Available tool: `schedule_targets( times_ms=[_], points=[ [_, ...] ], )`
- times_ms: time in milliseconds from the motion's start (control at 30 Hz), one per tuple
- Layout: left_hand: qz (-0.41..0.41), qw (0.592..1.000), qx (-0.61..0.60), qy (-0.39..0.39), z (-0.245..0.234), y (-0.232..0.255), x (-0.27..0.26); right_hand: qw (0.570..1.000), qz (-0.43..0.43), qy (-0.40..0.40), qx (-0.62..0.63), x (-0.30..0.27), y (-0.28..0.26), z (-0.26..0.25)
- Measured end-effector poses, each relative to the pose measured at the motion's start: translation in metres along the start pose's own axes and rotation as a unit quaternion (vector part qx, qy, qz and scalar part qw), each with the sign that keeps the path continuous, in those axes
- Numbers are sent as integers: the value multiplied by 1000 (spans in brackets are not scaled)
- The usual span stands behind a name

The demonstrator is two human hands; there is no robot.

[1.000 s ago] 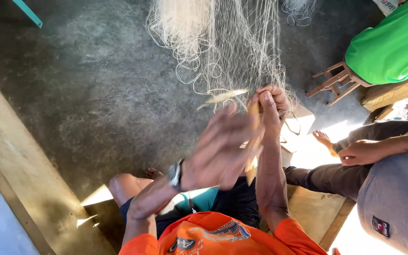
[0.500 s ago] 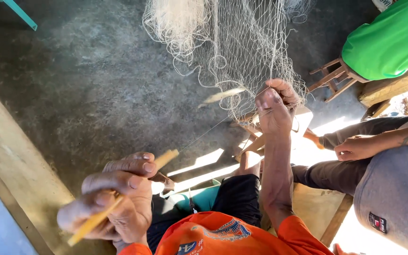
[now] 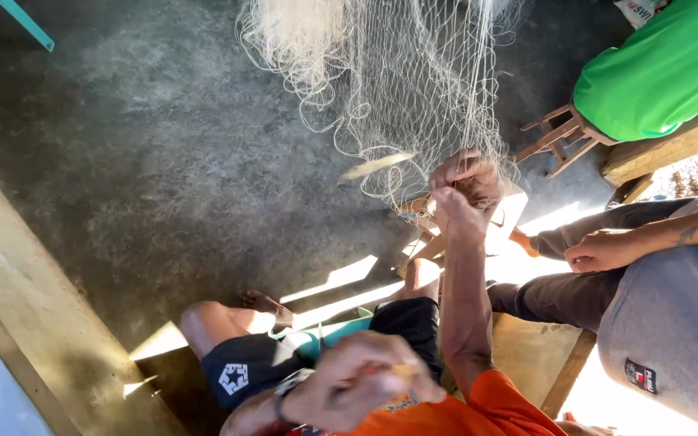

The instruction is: Repairing or weaving a fishing net using a wooden shuttle to tie knots and create mesh.

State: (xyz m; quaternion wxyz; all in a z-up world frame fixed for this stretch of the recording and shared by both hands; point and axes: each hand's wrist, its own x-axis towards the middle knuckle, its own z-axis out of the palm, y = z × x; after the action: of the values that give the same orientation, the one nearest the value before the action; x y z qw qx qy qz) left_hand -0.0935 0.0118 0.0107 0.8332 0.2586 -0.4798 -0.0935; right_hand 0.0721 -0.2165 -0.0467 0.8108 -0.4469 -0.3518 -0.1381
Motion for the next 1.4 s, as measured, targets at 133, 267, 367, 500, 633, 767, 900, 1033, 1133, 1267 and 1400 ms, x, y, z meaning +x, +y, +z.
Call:
schedule_targets(
  times_ms=[133,267,367,500,633,767,900,1033,1133,1267,1400],
  points=[
    [-127,979,156,32,2,-37,6,968,-31,203,-142,-6,-7,19],
    [-57,924,354,132,-36,-33,47,987,-22,152,-55,-5,-13,33],
    [25,811,564,152,-76,-43,72,988,16,145,38,-8,-15,28],
    [77,735,663,120,-82,-34,97,990,28,115,73,-9,-15,38],
    [141,765,622,87,-88,-34,102,981,22,118,152,-8,-9,47],
    [151,780,602,81,-107,-63,94,985,32,95,139,-13,-2,48],
    [218,784,576,78,-104,-73,102,979,43,137,147,-11,2,62],
    [-14,847,514,139,-55,-20,125,991,52,121,17,-6,4,34],
    [406,769,493,34,-50,-42,78,989,54,110,-89,1,1,10],
    [351,846,395,70,-79,-28,53,993,18,118,8,0,-3,-9],
    [118,796,582,113,-85,-13,52,994,-1,109,17,-2,-3,-13]
  ],
)
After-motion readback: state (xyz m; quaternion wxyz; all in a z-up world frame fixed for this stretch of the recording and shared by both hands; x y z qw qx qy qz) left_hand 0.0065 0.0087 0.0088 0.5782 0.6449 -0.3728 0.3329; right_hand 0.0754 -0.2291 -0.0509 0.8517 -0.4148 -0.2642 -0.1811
